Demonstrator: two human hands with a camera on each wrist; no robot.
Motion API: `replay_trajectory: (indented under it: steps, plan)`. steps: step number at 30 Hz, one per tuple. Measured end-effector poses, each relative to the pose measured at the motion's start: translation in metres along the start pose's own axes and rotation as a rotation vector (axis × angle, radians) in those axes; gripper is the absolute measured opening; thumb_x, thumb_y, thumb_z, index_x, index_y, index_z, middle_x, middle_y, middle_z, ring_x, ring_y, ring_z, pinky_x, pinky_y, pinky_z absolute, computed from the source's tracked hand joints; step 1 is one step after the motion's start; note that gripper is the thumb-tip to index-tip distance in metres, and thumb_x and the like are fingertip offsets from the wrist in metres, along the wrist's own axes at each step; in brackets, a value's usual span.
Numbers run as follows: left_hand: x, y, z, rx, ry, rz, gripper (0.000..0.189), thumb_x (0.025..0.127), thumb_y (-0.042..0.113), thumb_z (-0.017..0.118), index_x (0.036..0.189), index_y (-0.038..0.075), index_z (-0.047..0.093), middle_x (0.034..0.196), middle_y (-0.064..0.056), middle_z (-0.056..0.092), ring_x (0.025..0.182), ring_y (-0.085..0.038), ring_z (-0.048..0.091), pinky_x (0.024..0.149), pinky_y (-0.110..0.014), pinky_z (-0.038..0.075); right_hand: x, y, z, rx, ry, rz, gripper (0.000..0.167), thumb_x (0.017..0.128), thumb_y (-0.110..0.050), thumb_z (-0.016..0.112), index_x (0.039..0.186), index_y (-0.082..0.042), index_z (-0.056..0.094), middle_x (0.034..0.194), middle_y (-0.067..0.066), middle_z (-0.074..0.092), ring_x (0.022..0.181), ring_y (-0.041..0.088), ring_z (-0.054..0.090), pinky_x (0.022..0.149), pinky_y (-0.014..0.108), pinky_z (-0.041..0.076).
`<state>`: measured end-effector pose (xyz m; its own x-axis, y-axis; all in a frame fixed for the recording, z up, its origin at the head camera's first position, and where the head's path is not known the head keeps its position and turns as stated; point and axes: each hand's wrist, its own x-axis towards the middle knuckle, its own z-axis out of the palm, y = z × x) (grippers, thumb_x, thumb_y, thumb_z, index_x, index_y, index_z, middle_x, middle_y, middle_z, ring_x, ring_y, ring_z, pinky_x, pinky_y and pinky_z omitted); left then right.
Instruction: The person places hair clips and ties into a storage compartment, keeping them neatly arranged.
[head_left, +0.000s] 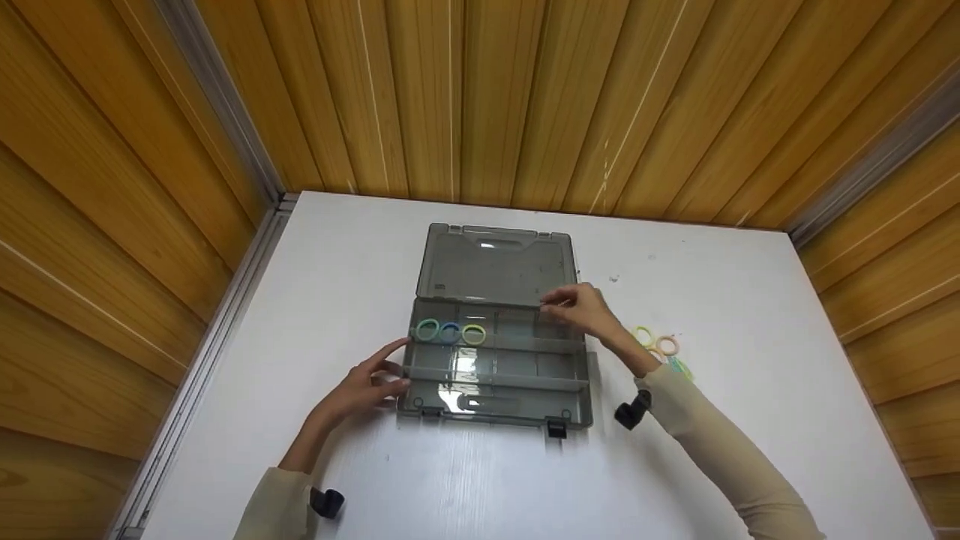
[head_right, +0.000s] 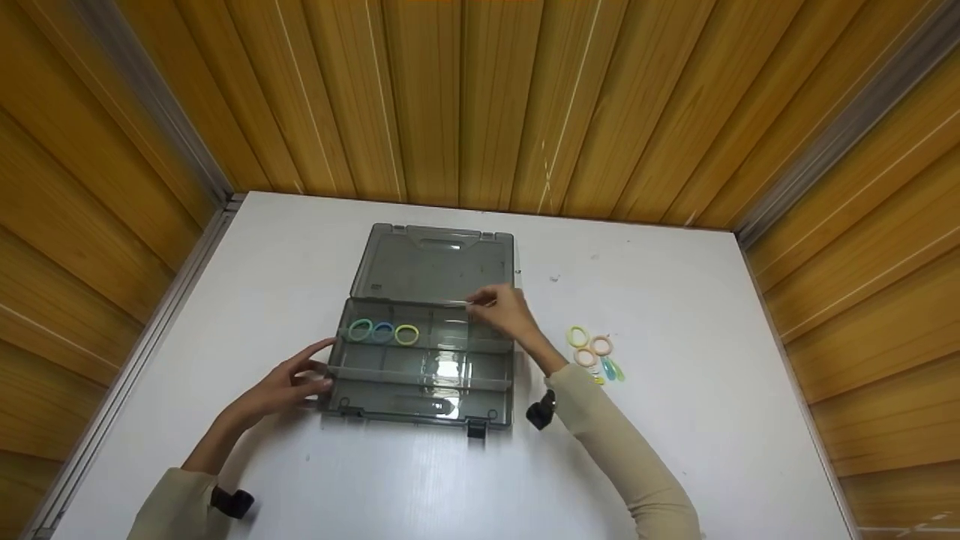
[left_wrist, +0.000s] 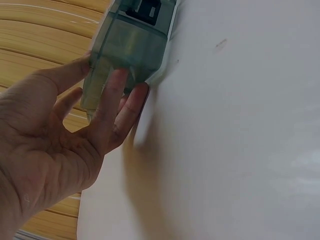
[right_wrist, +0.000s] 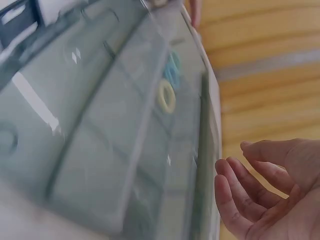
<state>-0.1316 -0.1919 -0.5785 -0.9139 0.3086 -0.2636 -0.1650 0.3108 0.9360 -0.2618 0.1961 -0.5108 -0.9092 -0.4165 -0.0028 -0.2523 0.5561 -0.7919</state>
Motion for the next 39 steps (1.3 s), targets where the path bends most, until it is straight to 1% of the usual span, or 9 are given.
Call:
replay_trajectory:
  steps: [3,6,9,12,17,20,26,31,39]
  plan:
    - [-0.002,0.000,0.000,0.004,0.002,0.000,0.076,0.098,0.020,0.070,0.162,0.027,0.030,0.133,-0.029,0.055,0.106,-0.032,0.071,0.083,-0.047,0.062,-0.013,0.017,-0.032,0.013,0.069,0.036,0.023,0.094,-0.006,0.072,0.112,0.007,0.074,0.105,0.025,0.075,0.079,0.016,0.073,0.065,0.024,0.060]
    - [-0.004,0.000,0.000,-0.009,-0.008,0.002,0.077,0.098,0.021,0.070,0.162,0.027,0.029,0.133,-0.029,0.055,0.106,-0.031,0.071,0.083,-0.048,0.062,-0.025,0.035,-0.058,0.041,0.088,0.092,0.027,0.095,-0.007,0.070,0.116,0.010,0.071,0.108,0.030,0.074,0.080,0.016,0.075,0.065,0.023,0.060]
    - [-0.006,0.000,-0.002,-0.022,-0.016,0.002,0.077,0.098,0.020,0.070,0.162,0.026,0.028,0.132,-0.028,0.054,0.107,-0.031,0.071,0.086,-0.048,0.062,-0.039,0.039,-0.079,0.036,0.104,0.161,0.029,0.097,-0.006,0.067,0.118,0.014,0.067,0.112,0.034,0.071,0.084,0.021,0.076,0.065,0.020,0.059]
    - [-0.007,-0.001,-0.007,-0.019,-0.016,-0.002,0.077,0.098,0.019,0.070,0.162,0.027,0.029,0.131,-0.027,0.055,0.107,-0.030,0.071,0.086,-0.046,0.062,-0.050,0.056,-0.094,0.023,0.124,0.225,0.032,0.099,-0.007,0.065,0.122,0.015,0.065,0.115,0.035,0.069,0.086,0.019,0.076,0.066,0.020,0.059]
    - [-0.010,-0.003,-0.011,-0.010,-0.007,-0.004,0.077,0.098,0.021,0.070,0.162,0.027,0.028,0.132,-0.028,0.054,0.107,-0.028,0.071,0.085,-0.044,0.063,-0.063,0.096,-0.112,-0.021,0.178,0.320,0.037,0.098,-0.012,0.067,0.128,0.011,0.063,0.124,0.032,0.066,0.082,-0.003,0.066,0.074,0.021,0.060]
    - [-0.013,-0.003,-0.009,-0.014,-0.006,-0.006,0.077,0.098,0.021,0.070,0.162,0.026,0.028,0.132,-0.028,0.054,0.107,-0.027,0.071,0.085,-0.043,0.063,-0.071,0.110,-0.119,-0.029,0.181,0.356,0.040,0.098,-0.013,0.067,0.130,0.011,0.062,0.127,0.033,0.063,0.082,-0.006,0.061,0.076,0.021,0.060]
    - [-0.014,-0.002,-0.009,-0.003,0.005,0.000,0.077,0.098,0.022,0.070,0.162,0.029,0.029,0.132,-0.028,0.054,0.107,-0.030,0.071,0.085,-0.044,0.063,-0.085,0.127,-0.123,-0.025,0.099,0.413,0.043,0.099,-0.014,0.065,0.132,0.013,0.060,0.129,0.034,0.062,0.090,0.009,0.071,0.071,0.021,0.058]
    - [-0.014,-0.001,-0.010,-0.014,-0.003,-0.006,0.077,0.098,0.020,0.070,0.162,0.027,0.028,0.135,-0.030,0.052,0.110,-0.033,0.070,0.086,-0.045,0.063,-0.088,0.132,-0.119,-0.062,0.038,0.465,0.043,0.099,-0.016,0.066,0.132,0.010,0.060,0.129,0.032,0.064,0.096,0.018,0.068,0.073,0.022,0.055]
    - [-0.015,-0.001,-0.010,-0.013,-0.013,0.001,0.077,0.099,0.020,0.069,0.163,0.028,0.027,0.136,-0.031,0.052,0.112,-0.037,0.069,0.085,-0.048,0.062,-0.087,0.139,-0.114,-0.138,0.072,0.449,0.037,0.099,-0.017,0.067,0.125,0.009,0.066,0.118,0.029,0.069,0.086,0.014,0.063,0.069,0.022,0.053]
